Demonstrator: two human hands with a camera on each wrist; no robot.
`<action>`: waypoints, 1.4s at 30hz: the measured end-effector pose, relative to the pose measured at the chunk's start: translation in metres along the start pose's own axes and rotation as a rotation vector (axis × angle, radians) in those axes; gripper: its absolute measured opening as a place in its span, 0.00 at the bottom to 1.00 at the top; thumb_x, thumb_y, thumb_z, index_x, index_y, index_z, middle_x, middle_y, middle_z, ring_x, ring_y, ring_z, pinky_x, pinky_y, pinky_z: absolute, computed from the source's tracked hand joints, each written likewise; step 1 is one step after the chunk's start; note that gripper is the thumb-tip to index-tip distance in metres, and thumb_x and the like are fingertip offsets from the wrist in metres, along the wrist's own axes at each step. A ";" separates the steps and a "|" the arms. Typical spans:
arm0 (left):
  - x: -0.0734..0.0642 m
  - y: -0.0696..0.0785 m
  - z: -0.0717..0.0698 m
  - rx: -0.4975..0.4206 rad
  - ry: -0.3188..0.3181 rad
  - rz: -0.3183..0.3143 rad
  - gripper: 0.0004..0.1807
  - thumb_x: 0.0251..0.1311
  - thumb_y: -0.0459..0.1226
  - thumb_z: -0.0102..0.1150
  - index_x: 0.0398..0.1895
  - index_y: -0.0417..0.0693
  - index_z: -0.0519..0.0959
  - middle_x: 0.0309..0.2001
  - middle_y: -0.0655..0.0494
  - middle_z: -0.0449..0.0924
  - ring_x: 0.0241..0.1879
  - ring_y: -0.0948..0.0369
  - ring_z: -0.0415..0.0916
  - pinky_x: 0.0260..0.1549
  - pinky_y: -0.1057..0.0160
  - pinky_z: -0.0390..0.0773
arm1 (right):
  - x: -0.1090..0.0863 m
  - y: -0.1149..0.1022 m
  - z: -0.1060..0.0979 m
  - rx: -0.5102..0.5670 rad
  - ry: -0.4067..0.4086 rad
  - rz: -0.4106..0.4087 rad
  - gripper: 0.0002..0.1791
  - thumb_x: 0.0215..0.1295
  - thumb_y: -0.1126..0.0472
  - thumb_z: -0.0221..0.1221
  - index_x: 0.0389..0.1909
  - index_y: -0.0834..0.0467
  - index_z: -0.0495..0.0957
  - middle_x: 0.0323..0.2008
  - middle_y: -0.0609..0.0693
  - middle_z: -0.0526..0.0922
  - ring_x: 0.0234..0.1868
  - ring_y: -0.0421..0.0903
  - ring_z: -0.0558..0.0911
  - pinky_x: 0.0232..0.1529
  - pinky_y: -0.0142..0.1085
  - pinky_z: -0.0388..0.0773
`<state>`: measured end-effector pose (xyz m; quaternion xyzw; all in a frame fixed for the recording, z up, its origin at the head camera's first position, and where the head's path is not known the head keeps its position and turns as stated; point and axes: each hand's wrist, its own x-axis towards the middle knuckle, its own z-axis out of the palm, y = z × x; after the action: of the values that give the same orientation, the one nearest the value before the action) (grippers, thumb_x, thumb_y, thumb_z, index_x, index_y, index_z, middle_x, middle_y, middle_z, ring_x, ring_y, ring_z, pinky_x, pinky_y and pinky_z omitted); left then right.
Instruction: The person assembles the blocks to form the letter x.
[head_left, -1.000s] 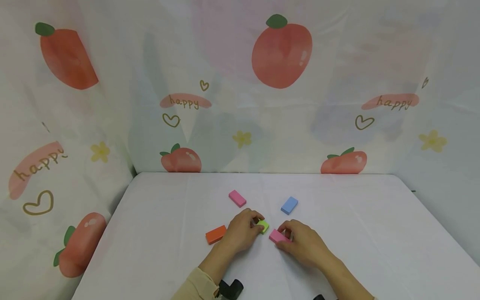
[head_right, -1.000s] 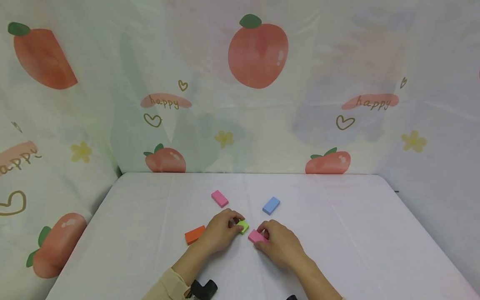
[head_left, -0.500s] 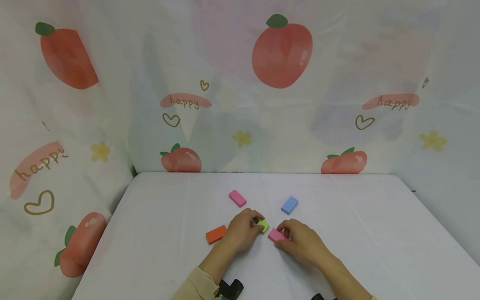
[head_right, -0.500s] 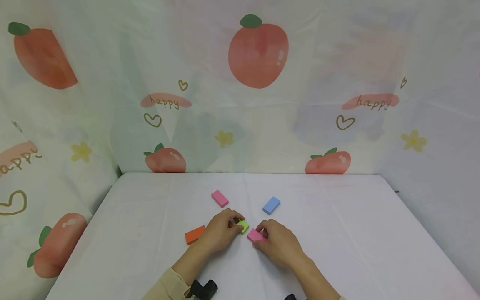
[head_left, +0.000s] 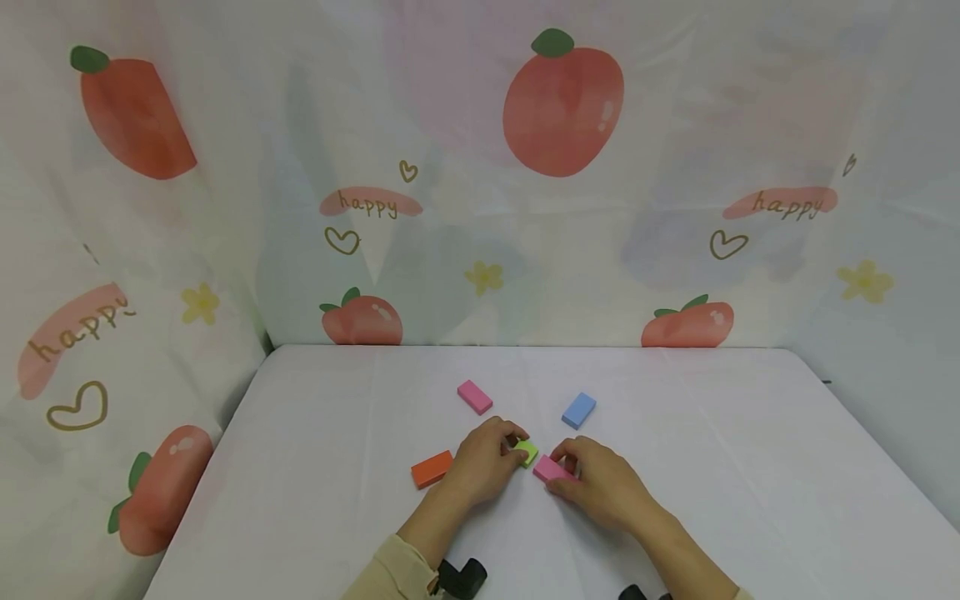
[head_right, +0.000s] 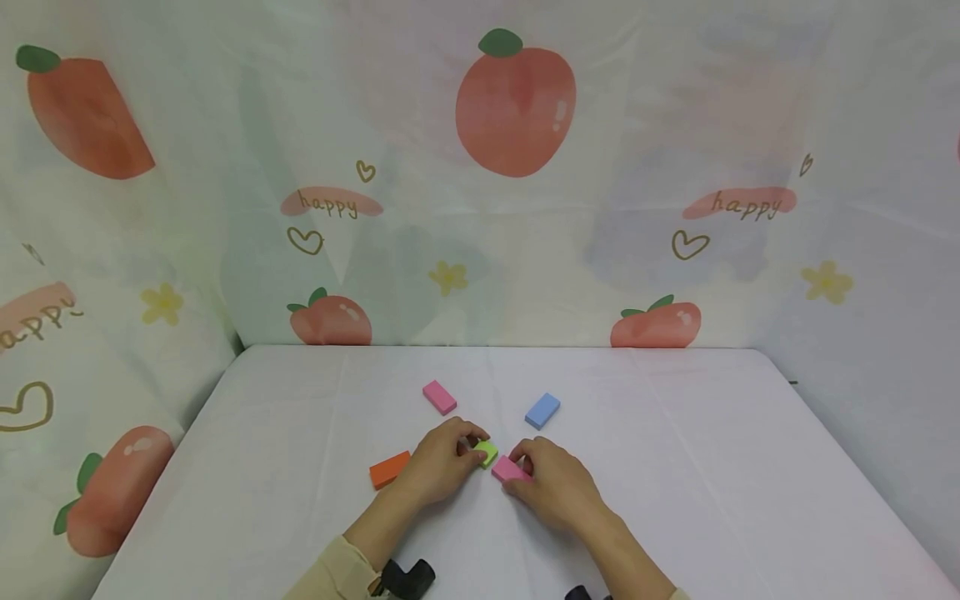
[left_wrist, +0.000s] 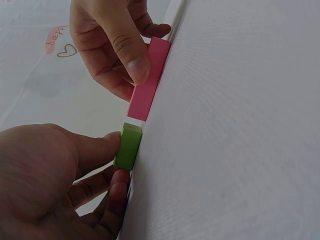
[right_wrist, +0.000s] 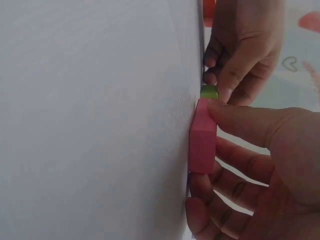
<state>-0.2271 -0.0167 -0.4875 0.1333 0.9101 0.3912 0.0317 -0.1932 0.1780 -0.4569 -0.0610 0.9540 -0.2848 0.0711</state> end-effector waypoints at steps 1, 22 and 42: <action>0.000 0.000 0.000 0.000 0.000 0.001 0.11 0.66 0.39 0.68 0.51 0.54 0.85 0.38 0.64 0.77 0.34 0.68 0.70 0.35 0.69 0.71 | 0.000 0.000 0.000 0.001 0.001 -0.003 0.15 0.58 0.55 0.75 0.44 0.49 0.84 0.30 0.42 0.76 0.31 0.41 0.73 0.32 0.35 0.68; 0.002 0.001 -0.003 0.019 -0.008 0.007 0.12 0.67 0.40 0.68 0.52 0.54 0.85 0.39 0.64 0.78 0.35 0.68 0.70 0.36 0.69 0.71 | 0.009 -0.002 0.002 0.007 0.016 -0.034 0.13 0.58 0.56 0.75 0.43 0.49 0.84 0.29 0.42 0.76 0.30 0.41 0.73 0.30 0.35 0.67; 0.001 0.000 -0.001 0.012 -0.012 -0.001 0.11 0.67 0.40 0.68 0.51 0.55 0.85 0.38 0.64 0.77 0.34 0.68 0.70 0.36 0.69 0.70 | 0.008 -0.002 0.004 0.008 0.012 -0.030 0.13 0.57 0.56 0.75 0.42 0.48 0.84 0.28 0.41 0.76 0.29 0.40 0.73 0.29 0.34 0.67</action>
<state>-0.2282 -0.0175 -0.4870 0.1352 0.9123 0.3849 0.0364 -0.2007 0.1728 -0.4599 -0.0733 0.9522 -0.2902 0.0615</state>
